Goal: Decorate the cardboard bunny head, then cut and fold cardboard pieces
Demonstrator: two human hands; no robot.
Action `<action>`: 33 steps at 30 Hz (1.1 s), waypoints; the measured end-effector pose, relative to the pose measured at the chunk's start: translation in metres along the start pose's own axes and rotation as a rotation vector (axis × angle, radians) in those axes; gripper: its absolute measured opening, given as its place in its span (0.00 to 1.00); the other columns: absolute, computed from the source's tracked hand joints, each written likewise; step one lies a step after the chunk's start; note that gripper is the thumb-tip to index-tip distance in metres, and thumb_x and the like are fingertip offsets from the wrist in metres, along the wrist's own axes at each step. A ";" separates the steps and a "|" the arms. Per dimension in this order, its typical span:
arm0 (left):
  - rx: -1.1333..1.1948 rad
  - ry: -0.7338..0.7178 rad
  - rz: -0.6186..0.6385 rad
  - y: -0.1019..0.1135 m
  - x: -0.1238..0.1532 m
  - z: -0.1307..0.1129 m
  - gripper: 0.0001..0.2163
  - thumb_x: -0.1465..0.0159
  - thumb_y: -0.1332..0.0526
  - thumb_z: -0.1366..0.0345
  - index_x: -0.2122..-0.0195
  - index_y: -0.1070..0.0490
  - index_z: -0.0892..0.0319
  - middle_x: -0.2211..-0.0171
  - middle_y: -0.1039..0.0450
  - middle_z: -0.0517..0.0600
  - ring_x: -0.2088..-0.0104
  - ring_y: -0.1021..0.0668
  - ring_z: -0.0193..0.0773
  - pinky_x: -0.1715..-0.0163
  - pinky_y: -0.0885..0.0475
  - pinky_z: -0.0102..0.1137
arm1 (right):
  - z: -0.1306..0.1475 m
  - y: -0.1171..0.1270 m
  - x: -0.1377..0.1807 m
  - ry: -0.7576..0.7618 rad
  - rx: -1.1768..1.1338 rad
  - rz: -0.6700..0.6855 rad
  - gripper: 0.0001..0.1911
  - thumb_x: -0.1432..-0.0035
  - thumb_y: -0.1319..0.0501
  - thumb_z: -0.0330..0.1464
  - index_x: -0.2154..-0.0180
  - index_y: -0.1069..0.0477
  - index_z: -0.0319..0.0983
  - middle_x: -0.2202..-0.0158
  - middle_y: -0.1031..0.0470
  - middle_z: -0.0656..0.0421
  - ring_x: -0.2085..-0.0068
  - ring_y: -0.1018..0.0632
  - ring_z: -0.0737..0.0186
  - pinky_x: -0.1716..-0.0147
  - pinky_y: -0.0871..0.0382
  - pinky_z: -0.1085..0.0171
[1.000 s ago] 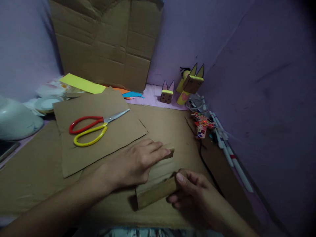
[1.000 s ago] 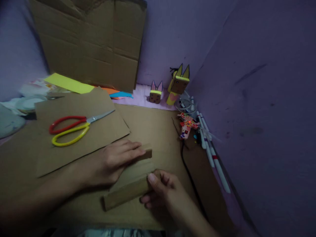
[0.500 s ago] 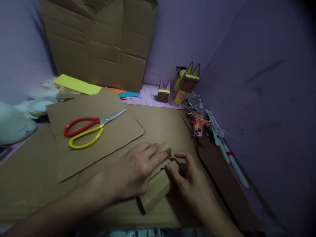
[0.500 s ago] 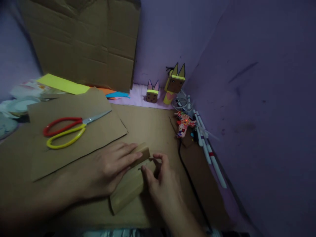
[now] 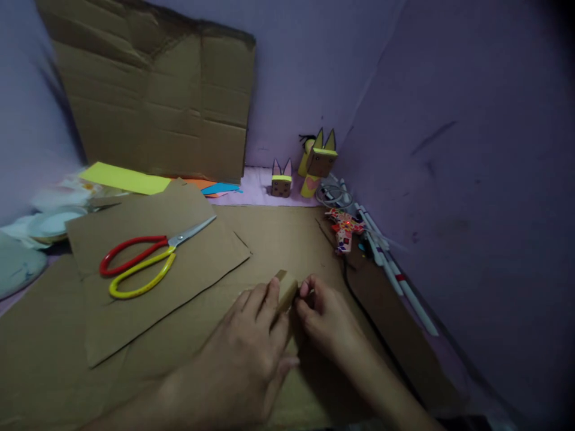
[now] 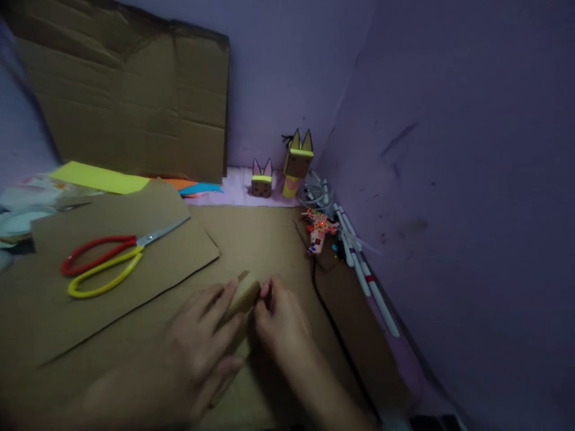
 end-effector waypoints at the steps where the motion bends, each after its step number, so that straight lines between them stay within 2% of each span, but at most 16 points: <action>1: 0.005 0.011 0.014 -0.003 0.000 -0.002 0.26 0.41 0.43 0.56 0.47 0.34 0.71 0.42 0.42 0.74 0.44 0.36 0.68 0.51 0.33 0.55 | -0.001 -0.001 -0.001 -0.018 -0.029 0.006 0.07 0.51 0.47 0.24 0.74 0.44 0.40 0.80 0.40 0.66 0.79 0.40 0.69 0.79 0.51 0.69; 4: 0.006 0.006 0.107 -0.014 -0.001 -0.007 0.35 0.48 0.38 0.46 0.50 0.31 0.75 0.42 0.45 0.79 0.46 0.34 0.72 0.54 0.32 0.58 | -0.005 -0.005 -0.003 -0.060 -0.102 0.037 0.09 0.52 0.48 0.22 0.74 0.46 0.41 0.82 0.43 0.68 0.82 0.42 0.72 0.82 0.53 0.70; 6: 0.025 0.032 0.203 -0.022 -0.003 -0.006 0.36 0.50 0.37 0.45 0.52 0.30 0.76 0.43 0.45 0.81 0.48 0.33 0.74 0.57 0.30 0.59 | -0.005 -0.007 -0.004 -0.064 -0.136 0.047 0.08 0.51 0.48 0.23 0.74 0.46 0.41 0.83 0.43 0.69 0.84 0.41 0.73 0.83 0.53 0.71; 8: 0.062 0.078 0.232 -0.021 -0.004 -0.002 0.32 0.49 0.37 0.50 0.52 0.30 0.74 0.41 0.48 0.79 0.45 0.36 0.74 0.57 0.30 0.59 | -0.006 -0.009 -0.004 -0.064 -0.180 0.064 0.06 0.48 0.49 0.25 0.72 0.45 0.41 0.82 0.41 0.68 0.85 0.40 0.73 0.85 0.51 0.71; 10: 0.101 0.116 0.233 -0.018 -0.005 0.003 0.26 0.48 0.38 0.58 0.51 0.31 0.71 0.38 0.52 0.74 0.42 0.39 0.72 0.55 0.31 0.58 | -0.009 -0.008 -0.002 -0.063 -0.231 0.095 0.04 0.45 0.50 0.27 0.71 0.44 0.41 0.80 0.38 0.67 0.84 0.37 0.72 0.85 0.47 0.72; 12: 0.129 0.123 0.254 -0.017 -0.003 0.007 0.26 0.49 0.41 0.65 0.47 0.34 0.67 0.36 0.54 0.69 0.41 0.40 0.69 0.54 0.32 0.58 | -0.011 -0.001 0.001 -0.031 -0.271 0.124 0.02 0.45 0.47 0.30 0.68 0.41 0.39 0.76 0.34 0.64 0.79 0.31 0.70 0.81 0.39 0.71; 14: 0.155 0.106 0.265 -0.014 0.001 0.012 0.29 0.50 0.41 0.69 0.45 0.36 0.65 0.36 0.53 0.66 0.41 0.40 0.66 0.52 0.33 0.58 | -0.011 0.009 0.004 0.056 -0.258 0.146 0.13 0.49 0.39 0.32 0.61 0.37 0.38 0.68 0.29 0.59 0.69 0.26 0.65 0.71 0.31 0.66; 16: 0.196 0.095 0.237 -0.006 0.004 0.019 0.26 0.51 0.41 0.69 0.48 0.34 0.64 0.35 0.53 0.63 0.40 0.42 0.63 0.48 0.36 0.56 | -0.007 0.017 0.009 0.195 -0.197 0.171 0.34 0.58 0.30 0.32 0.49 0.39 0.39 0.54 0.30 0.53 0.56 0.27 0.58 0.57 0.31 0.60; 18: 0.260 0.085 0.236 0.001 0.005 0.027 0.22 0.51 0.41 0.70 0.52 0.31 0.61 0.35 0.53 0.58 0.39 0.44 0.58 0.44 0.39 0.53 | -0.001 0.017 0.014 0.336 -0.112 0.202 0.52 0.63 0.26 0.32 0.39 0.50 0.43 0.40 0.42 0.50 0.43 0.35 0.52 0.45 0.39 0.54; 20: 0.335 0.066 0.264 0.006 0.004 0.033 0.21 0.52 0.40 0.70 0.54 0.31 0.58 0.35 0.51 0.55 0.39 0.45 0.54 0.43 0.41 0.49 | 0.010 0.012 0.018 0.470 -0.012 0.219 0.59 0.63 0.26 0.33 0.36 0.60 0.47 0.34 0.57 0.51 0.35 0.49 0.51 0.39 0.50 0.51; 22: 0.418 0.043 0.273 0.011 0.000 0.037 0.22 0.53 0.40 0.72 0.55 0.30 0.56 0.40 0.43 0.54 0.41 0.41 0.51 0.43 0.40 0.46 | 0.025 0.003 0.021 0.600 0.099 0.231 0.60 0.61 0.26 0.33 0.36 0.63 0.49 0.32 0.65 0.54 0.34 0.56 0.52 0.38 0.53 0.50; 23: 0.464 0.035 0.271 0.013 -0.003 0.039 0.22 0.54 0.39 0.73 0.56 0.30 0.56 0.44 0.39 0.53 0.43 0.38 0.49 0.44 0.39 0.44 | 0.034 -0.002 0.023 0.658 0.148 0.245 0.60 0.61 0.26 0.33 0.36 0.62 0.49 0.32 0.65 0.54 0.34 0.56 0.52 0.38 0.52 0.51; 26: 0.565 0.030 0.239 0.016 -0.008 0.042 0.19 0.56 0.39 0.75 0.61 0.30 0.56 0.54 0.34 0.50 0.49 0.33 0.44 0.47 0.37 0.38 | 0.053 -0.016 0.025 0.759 0.208 0.311 0.59 0.63 0.26 0.31 0.36 0.59 0.47 0.35 0.52 0.54 0.36 0.47 0.53 0.39 0.47 0.54; 29: 0.549 0.046 0.194 0.018 -0.005 0.047 0.18 0.55 0.40 0.76 0.61 0.33 0.57 0.50 0.35 0.51 0.47 0.33 0.45 0.49 0.35 0.36 | 0.062 -0.016 0.023 0.792 0.160 0.307 0.55 0.59 0.27 0.36 0.37 0.58 0.45 0.42 0.41 0.54 0.42 0.39 0.56 0.43 0.41 0.57; 33: 0.488 0.096 0.151 0.016 0.012 0.055 0.20 0.51 0.41 0.75 0.55 0.36 0.55 0.41 0.40 0.52 0.41 0.38 0.46 0.44 0.38 0.40 | 0.057 -0.018 0.021 0.779 0.165 0.268 0.49 0.54 0.32 0.45 0.37 0.55 0.44 0.43 0.40 0.53 0.45 0.37 0.54 0.46 0.38 0.56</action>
Point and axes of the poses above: each hand's wrist, its own x-axis away from the middle knuckle, its own y-axis out of the back of the hand, z = x × y, the point moved 10 cm from there along -x, towards the middle knuckle
